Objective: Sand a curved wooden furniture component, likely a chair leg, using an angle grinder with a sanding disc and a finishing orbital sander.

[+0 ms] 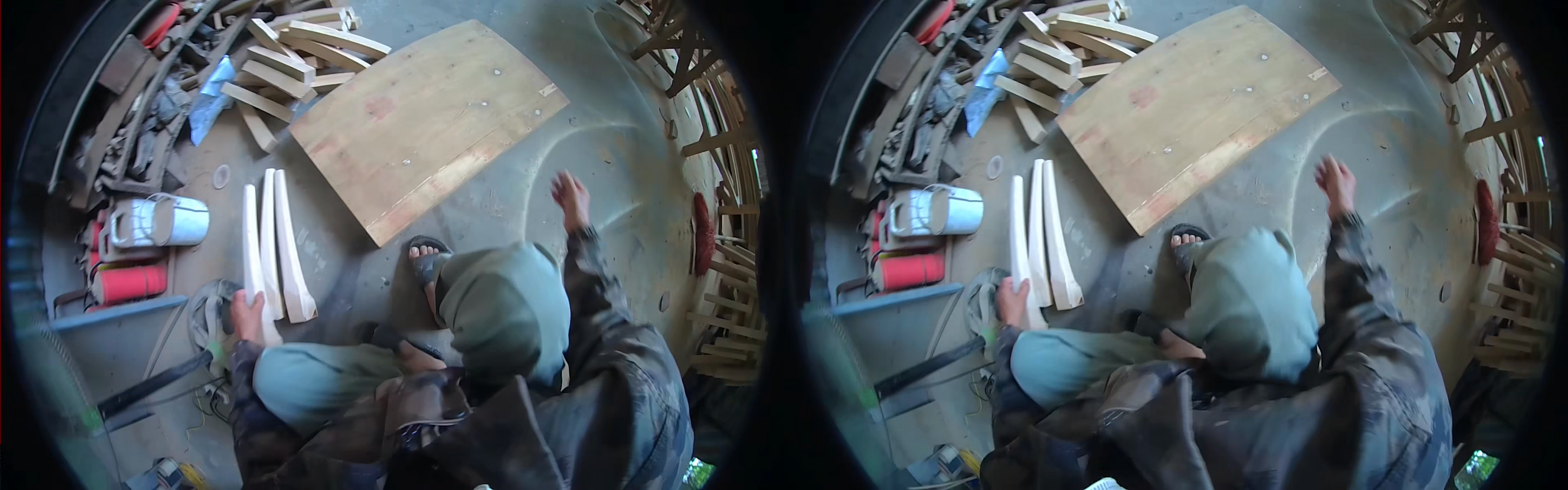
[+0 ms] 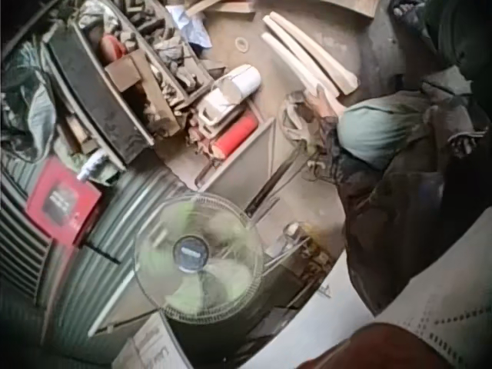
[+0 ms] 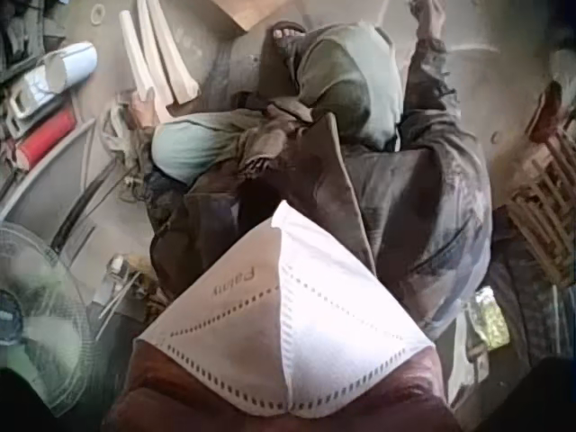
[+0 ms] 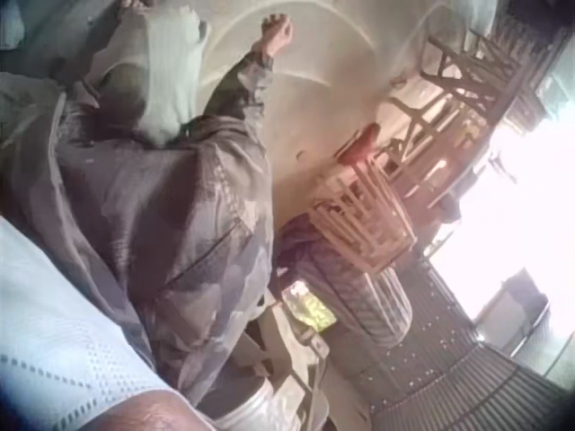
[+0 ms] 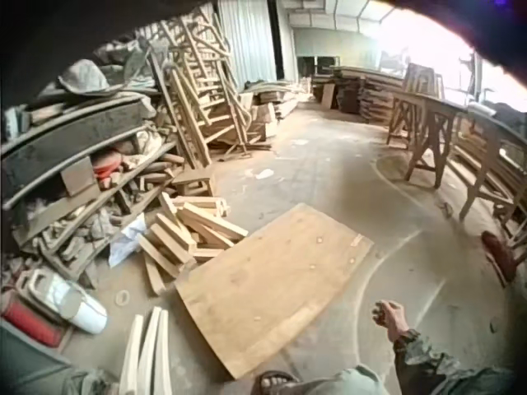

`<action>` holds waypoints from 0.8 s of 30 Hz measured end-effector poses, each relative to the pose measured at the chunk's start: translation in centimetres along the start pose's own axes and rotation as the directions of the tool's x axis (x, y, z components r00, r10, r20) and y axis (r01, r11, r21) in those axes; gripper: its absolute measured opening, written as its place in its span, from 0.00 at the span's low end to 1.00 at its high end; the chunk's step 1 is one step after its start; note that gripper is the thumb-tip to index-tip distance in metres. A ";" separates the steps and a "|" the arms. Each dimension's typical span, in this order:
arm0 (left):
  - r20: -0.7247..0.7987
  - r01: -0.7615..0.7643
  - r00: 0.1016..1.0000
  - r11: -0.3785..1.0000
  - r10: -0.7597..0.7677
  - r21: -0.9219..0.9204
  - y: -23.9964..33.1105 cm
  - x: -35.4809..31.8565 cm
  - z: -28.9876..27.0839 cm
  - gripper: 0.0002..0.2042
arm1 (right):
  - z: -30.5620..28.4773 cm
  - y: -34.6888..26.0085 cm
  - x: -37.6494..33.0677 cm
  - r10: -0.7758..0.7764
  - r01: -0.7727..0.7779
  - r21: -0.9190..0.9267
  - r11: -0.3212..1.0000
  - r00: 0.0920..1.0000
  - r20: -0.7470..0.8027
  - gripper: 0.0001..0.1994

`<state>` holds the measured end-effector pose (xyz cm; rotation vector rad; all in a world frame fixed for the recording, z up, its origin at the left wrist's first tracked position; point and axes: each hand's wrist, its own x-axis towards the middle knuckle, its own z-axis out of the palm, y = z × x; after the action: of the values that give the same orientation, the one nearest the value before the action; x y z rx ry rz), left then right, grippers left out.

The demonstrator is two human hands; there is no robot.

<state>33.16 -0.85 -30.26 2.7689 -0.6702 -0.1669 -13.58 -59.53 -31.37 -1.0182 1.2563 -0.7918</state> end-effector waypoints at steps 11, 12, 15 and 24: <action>0.390 -0.264 0.856 0.936 0.338 -0.233 12.0 11.3 -10.6 0.14 | -15.0 -4.8 -5.2 0.010 -0.018 0.250 0.968 0.999 0.033 0.11; 0.294 -0.336 0.866 0.906 0.405 -0.259 11.8 12.7 -12.9 0.14 | -10.0 -7.8 -5.4 -0.045 0.018 0.208 0.978 0.991 0.126 0.12; 0.369 -0.206 0.893 0.963 0.257 -0.173 20.9 12.0 -13.7 0.12 | -5.0 -11.0 -1.2 -0.094 0.093 0.015 0.996 0.966 0.241 0.13; 0.411 0.458 0.882 0.620 -0.229 -0.637 20.2 5.0 10.0 0.19 | 7.9 -3.6 16.7 -0.255 0.487 -0.796 0.360 0.872 0.418 0.26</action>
<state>27.17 -22.82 -33.89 2.0535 -0.0470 -0.7657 -2.81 -74.73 -34.25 -2.2920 1.2319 -0.2429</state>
